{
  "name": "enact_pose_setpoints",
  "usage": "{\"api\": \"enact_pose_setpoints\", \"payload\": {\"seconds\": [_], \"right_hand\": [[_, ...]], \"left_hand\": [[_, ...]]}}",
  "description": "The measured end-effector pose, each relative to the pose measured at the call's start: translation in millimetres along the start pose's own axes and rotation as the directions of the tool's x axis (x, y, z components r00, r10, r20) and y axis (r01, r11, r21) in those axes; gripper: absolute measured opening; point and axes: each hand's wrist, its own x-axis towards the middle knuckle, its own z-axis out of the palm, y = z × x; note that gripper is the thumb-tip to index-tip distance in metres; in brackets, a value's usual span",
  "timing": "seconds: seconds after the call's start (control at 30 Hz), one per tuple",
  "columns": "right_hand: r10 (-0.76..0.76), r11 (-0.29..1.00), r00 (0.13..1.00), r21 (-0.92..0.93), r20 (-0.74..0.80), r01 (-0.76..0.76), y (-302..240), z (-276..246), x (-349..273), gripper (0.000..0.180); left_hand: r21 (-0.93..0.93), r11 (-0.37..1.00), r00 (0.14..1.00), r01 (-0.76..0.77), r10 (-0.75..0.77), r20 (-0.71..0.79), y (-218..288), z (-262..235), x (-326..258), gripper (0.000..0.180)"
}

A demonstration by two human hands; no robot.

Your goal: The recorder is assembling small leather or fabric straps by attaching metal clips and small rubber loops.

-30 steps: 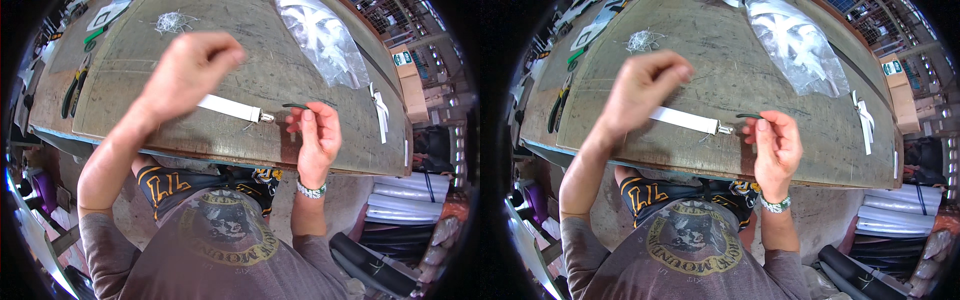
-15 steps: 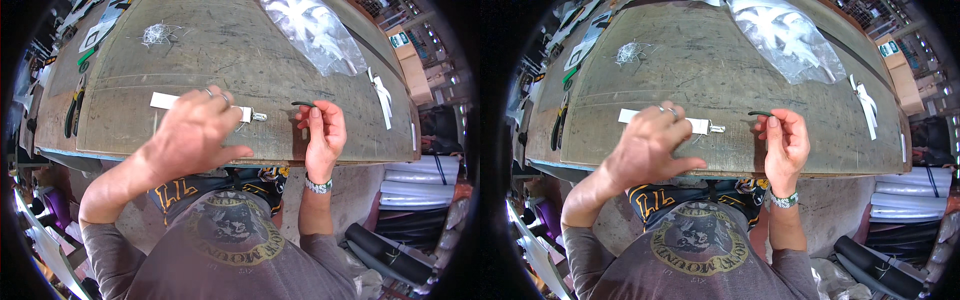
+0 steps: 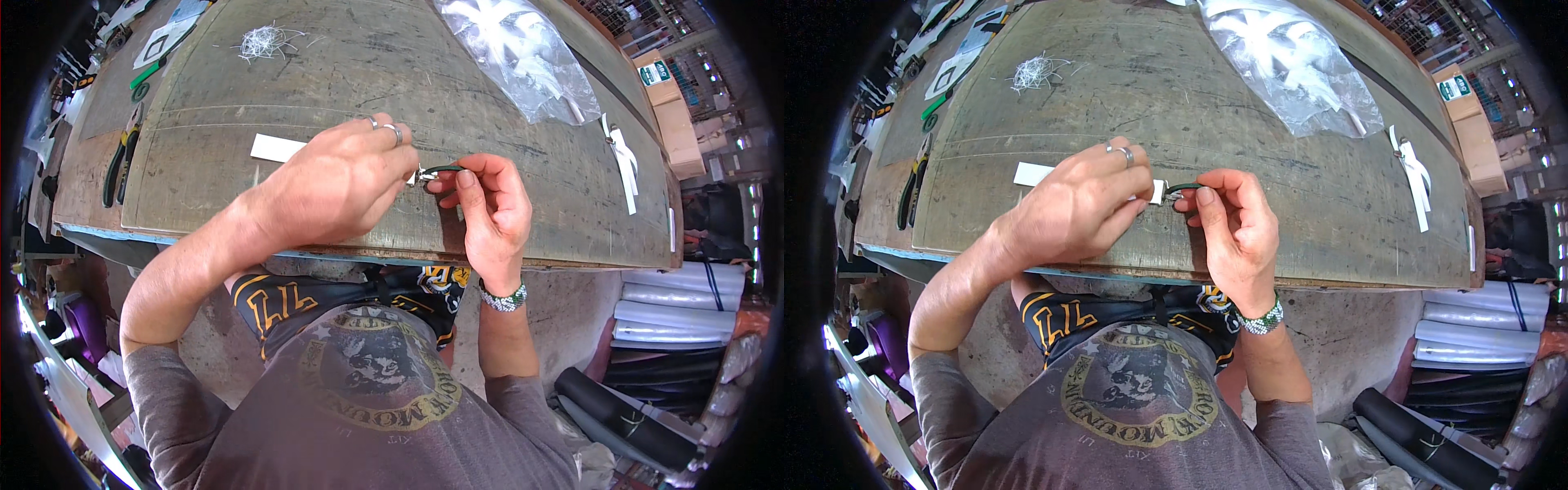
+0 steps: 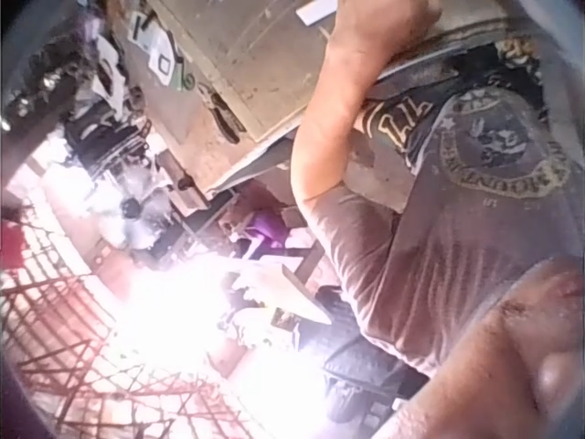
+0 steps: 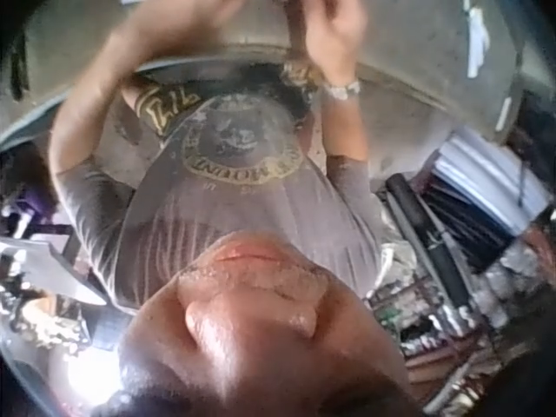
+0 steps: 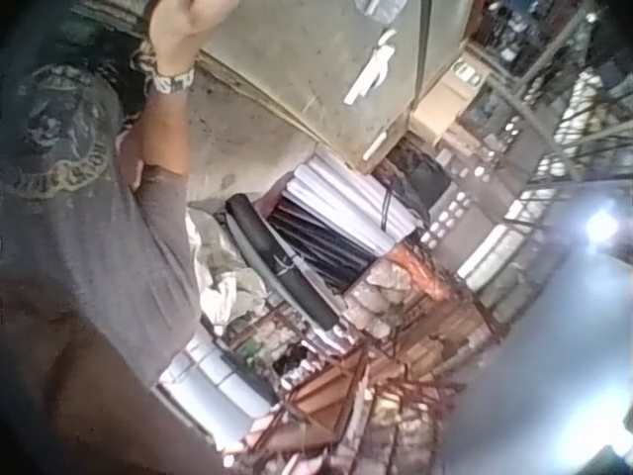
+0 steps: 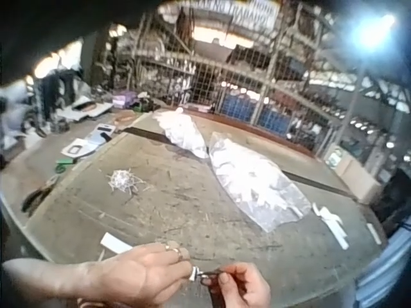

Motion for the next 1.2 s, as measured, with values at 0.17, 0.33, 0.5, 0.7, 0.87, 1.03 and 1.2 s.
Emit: {"api": "enact_pose_setpoints", "payload": {"seconds": [0.17,0.33,0.5,0.7,0.87,1.03,1.2], "right_hand": [[0.016,1.0,1.0,-0.013,0.015,-0.016,1,1,0,0.014],[-0.012,1.0,1.0,-0.008,0.011,0.012,3,3,-3,0.014],[-0.08,0.992,0.997,-0.097,0.021,0.082,2,6,-4,0.014],[-0.089,0.98,0.996,-0.178,0.029,0.092,-1,11,-3,0.011],[-0.083,0.97,0.996,-0.226,0.036,0.089,-1,12,-3,0.011],[-0.079,0.967,0.996,-0.24,0.028,0.084,0,12,-2,0.01],[-0.096,0.953,0.995,-0.286,0.037,0.102,-2,13,-2,0.009]], "left_hand": [[-0.142,0.982,0.988,0.128,-0.113,0.105,-13,0,2,0.007],[-0.215,0.957,0.977,0.195,-0.169,0.133,-18,3,2,0.007],[-0.224,0.96,0.984,0.169,-0.153,0.087,-25,10,-1,0.007],[-0.228,0.957,0.981,0.178,-0.155,0.114,-27,9,0,0.007],[-0.227,0.958,0.982,0.174,-0.154,0.105,-28,11,-2,0.008],[-0.221,0.96,0.983,0.171,-0.151,0.106,-28,11,-2,0.008],[-0.217,0.96,0.981,0.178,-0.156,0.116,-28,11,-2,0.008]]}}
